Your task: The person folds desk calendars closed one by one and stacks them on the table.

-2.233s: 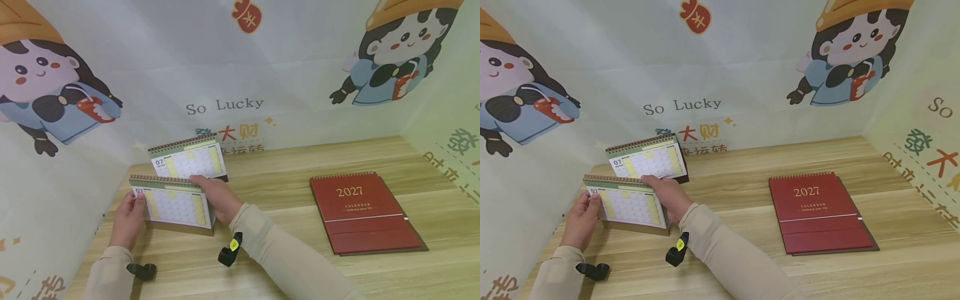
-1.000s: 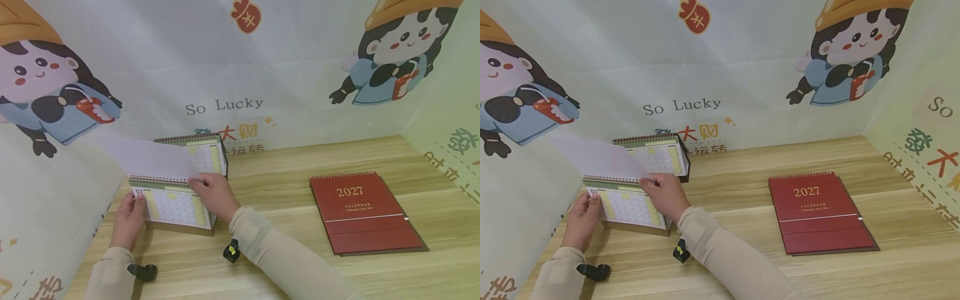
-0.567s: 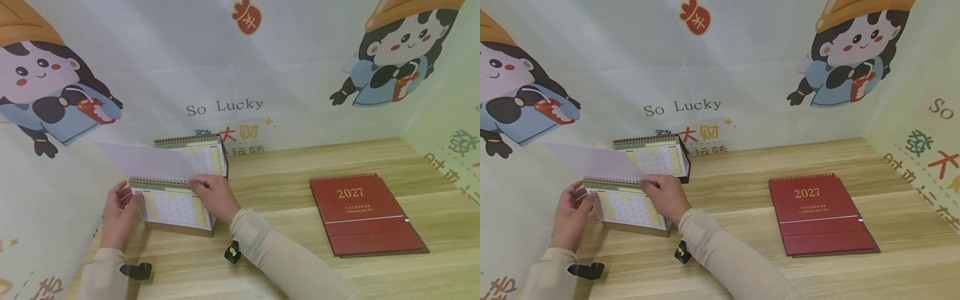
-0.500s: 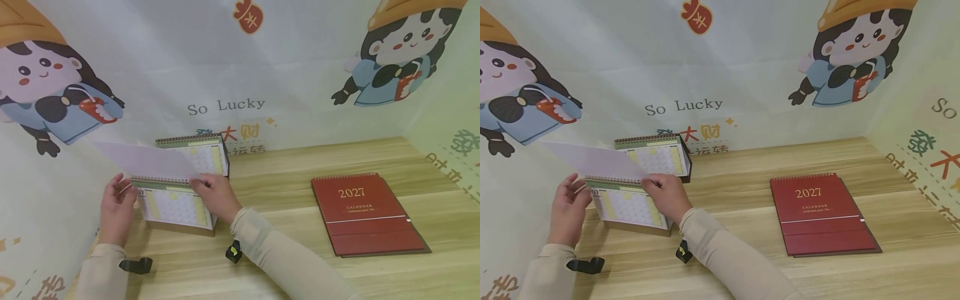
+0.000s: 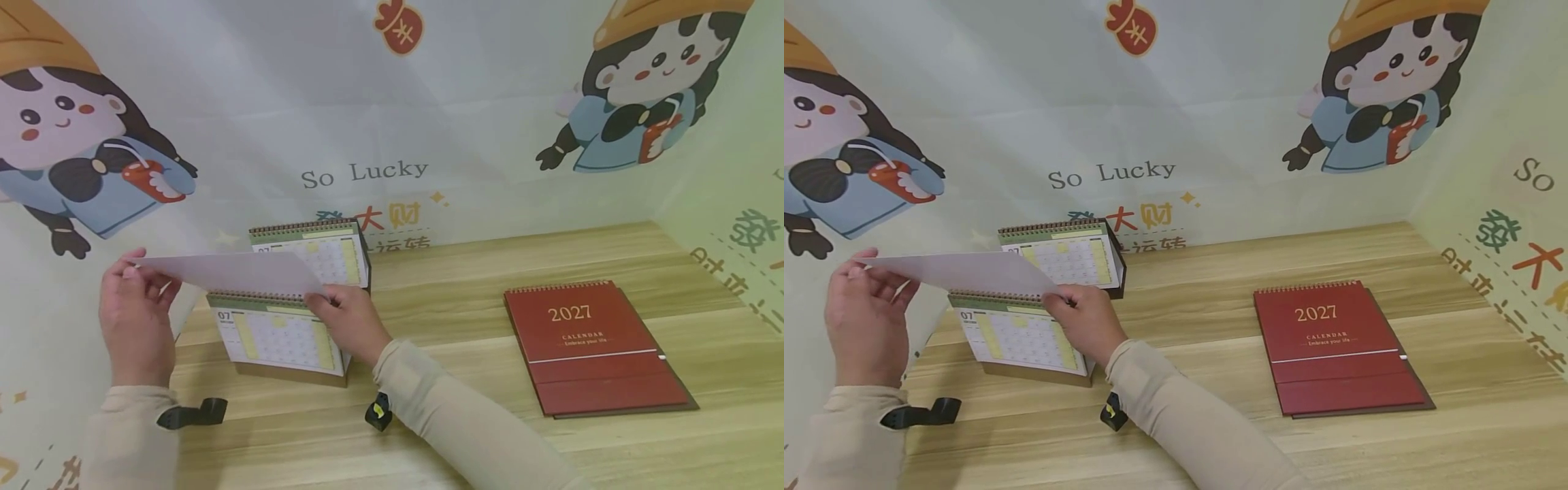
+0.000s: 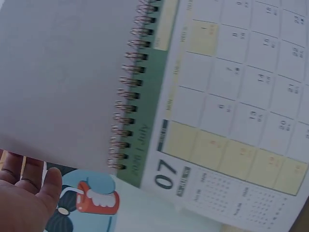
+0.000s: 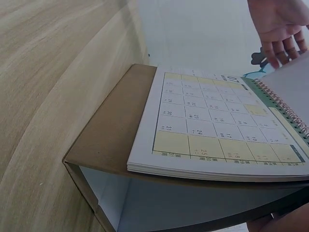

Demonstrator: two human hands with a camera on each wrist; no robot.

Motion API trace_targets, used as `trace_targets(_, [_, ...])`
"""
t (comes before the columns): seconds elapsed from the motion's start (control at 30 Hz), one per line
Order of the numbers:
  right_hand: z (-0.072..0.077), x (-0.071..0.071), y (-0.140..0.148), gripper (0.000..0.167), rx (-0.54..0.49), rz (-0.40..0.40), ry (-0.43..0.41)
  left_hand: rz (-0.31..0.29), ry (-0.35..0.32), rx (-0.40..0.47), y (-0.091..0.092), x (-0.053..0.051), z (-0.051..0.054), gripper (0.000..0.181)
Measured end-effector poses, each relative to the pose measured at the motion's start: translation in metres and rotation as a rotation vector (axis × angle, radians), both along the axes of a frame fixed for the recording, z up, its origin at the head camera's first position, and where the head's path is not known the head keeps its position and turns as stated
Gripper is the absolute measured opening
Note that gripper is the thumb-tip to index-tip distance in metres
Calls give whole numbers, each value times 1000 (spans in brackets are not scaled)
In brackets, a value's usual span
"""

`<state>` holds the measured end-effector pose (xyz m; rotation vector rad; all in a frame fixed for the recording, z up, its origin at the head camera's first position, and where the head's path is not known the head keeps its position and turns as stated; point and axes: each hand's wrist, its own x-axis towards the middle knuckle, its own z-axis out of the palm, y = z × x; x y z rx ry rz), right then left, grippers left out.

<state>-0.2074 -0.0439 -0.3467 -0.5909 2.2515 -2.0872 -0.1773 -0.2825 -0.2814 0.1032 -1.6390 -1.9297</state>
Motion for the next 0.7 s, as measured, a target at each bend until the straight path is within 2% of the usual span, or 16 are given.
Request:
trace_targets(0.2, [-1, -1, -1, 27, -3, 4, -5, 6, 111, 77, -5, 13, 9, 37])
trace_targets(0.33, [-1, -1, -1, 28, 8, 10, -4, -45, 200, 182, -9, 19, 12, 37])
trace_targets(0.4, [-1, 0, 0, 28, 14, 12, -4, -64, 219, 211, -11, 21, 13, 37])
trace_targets(0.5, [0, 0, 0, 28, 23, 11, 2, -59, 198, 196, -13, 24, 13, 42])
trace_targets(0.6, [0, 1, -1, 26, 32, 6, 6, -48, 108, 104, -16, 28, 11, 50])
trace_targets(0.7, [0, 1, -2, 24, 30, -7, 11, -128, 18, 43, -23, 32, 8, 54])
